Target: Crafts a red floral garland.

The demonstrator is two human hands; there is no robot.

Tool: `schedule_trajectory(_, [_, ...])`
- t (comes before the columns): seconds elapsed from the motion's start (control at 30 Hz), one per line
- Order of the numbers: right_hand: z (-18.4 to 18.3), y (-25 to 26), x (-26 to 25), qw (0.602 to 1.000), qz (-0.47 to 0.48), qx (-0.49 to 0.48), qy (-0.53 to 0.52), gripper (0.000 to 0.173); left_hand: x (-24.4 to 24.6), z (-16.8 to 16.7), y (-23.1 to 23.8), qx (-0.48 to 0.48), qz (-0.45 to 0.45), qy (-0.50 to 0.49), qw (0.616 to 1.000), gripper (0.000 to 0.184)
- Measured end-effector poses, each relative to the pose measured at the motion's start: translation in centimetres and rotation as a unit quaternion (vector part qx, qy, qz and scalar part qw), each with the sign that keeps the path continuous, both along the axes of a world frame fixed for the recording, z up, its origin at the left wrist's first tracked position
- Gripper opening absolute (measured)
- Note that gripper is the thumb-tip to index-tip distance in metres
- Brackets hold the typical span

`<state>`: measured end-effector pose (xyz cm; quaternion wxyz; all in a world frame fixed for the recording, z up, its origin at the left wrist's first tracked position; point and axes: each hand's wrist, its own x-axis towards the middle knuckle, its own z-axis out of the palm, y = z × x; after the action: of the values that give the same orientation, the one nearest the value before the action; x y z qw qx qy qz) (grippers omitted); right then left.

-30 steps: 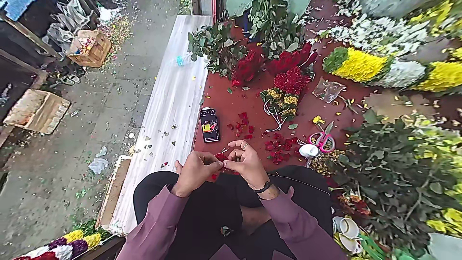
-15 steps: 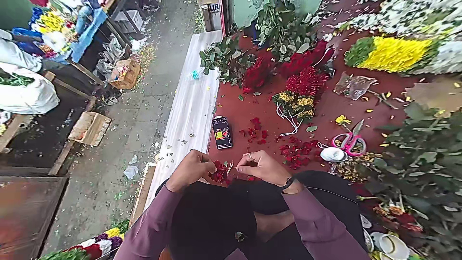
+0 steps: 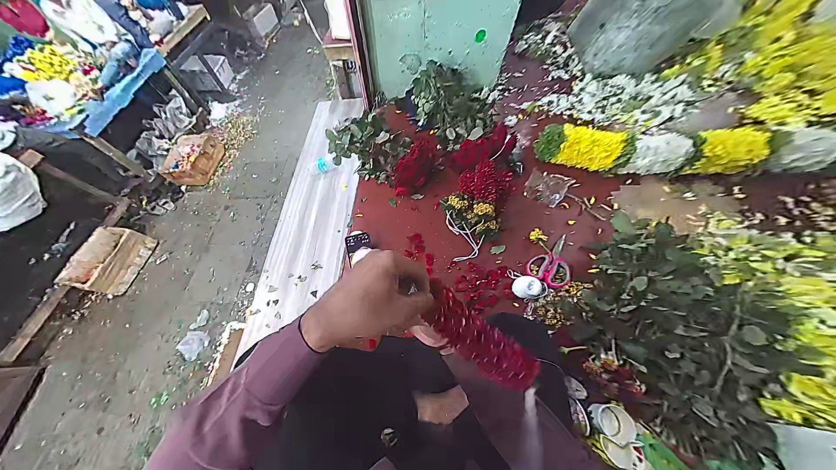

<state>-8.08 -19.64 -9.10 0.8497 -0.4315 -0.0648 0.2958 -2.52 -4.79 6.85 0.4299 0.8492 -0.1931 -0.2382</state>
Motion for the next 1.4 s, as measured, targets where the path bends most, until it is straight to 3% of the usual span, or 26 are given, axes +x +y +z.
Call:
schedule_trajectory(0.07, [-2.0, -0.1, 1.4, 0.981, 0.079, 0.156, -0.084, 0.013, 0.4, -1.0, 0.3, 0.029, 0.07, -0.064, 0.995, 0.011])
schedule_trajectory(0.1, [-1.9, -0.5, 2.1, 0.971, 0.101, 0.183, -0.12, 0.012, 0.5, -1.6, 0.7, 0.038, 0.097, -0.081, 0.991, 0.011])
schedule_trajectory(0.2, [-0.7, -2.7, 4.1, 0.965, 0.088, 0.15, -0.198, 0.007, 0.8, -3.6, 3.0, 0.059, 0.129, -0.071, 0.987, 0.009])
schedule_trajectory(0.33, [-1.1, -7.2, 7.2, 0.974, 0.079, -0.067, -0.2, 0.011, 0.4, -5.7, 6.7, 0.162, 0.062, 0.025, 0.985, 0.012])
schedule_trajectory(0.43, [-3.9, -10.2, 9.5, 0.948, 0.12, -0.274, -0.11, 0.018, -1.3, -6.0, 8.6, 0.207, 0.033, 0.076, 0.975, 0.015])
schedule_trajectory(0.53, [-8.8, -11.0, 11.9, 0.883, 0.053, -0.467, 0.012, 0.02, -3.3, -6.4, 10.2, 0.166, 0.032, 0.084, 0.982, 0.016])
schedule_trajectory(0.63, [-13.7, -9.9, 14.5, 0.778, 0.019, -0.628, -0.006, 0.02, -5.1, -8.6, 10.9, 0.083, 0.065, 0.073, 0.992, 0.014])
schedule_trajectory(0.73, [-16.7, -8.0, 15.9, 0.715, 0.035, -0.697, -0.043, 0.014, -5.8, -11.2, 11.0, 0.03, 0.104, 0.086, 0.99, 0.011])
schedule_trajectory(0.9, [-18.8, -6.1, 16.2, 0.667, 0.087, -0.734, -0.094, 0.023, -6.7, -13.5, 10.9, 0.07, 0.112, 0.098, 0.986, 0.012])
schedule_trajectory(0.97, [-19.4, -6.1, 16.4, 0.656, 0.112, -0.737, -0.118, 0.019, -6.7, -13.8, 10.7, 0.09, 0.111, 0.09, 0.986, 0.012])
schedule_trajectory(1.13, [-19.8, -7.9, 16.1, 0.755, 0.015, -0.651, -0.074, 0.018, -6.4, -13.3, 11.5, 0.087, 0.133, 0.113, 0.981, 0.012])
schedule_trajectory(1.23, [-15.1, -7.0, 15.2, 0.814, -0.002, -0.581, -0.021, 0.02, -6.3, -12.9, 11.3, 0.054, 0.169, 0.148, 0.973, 0.012])
schedule_trajectory(1.4, [-7.4, -3.6, 11.5, 0.904, 0.008, -0.411, -0.114, 0.014, -6.4, -12.4, 10.6, -0.024, 0.218, 0.223, 0.95, 0.02])
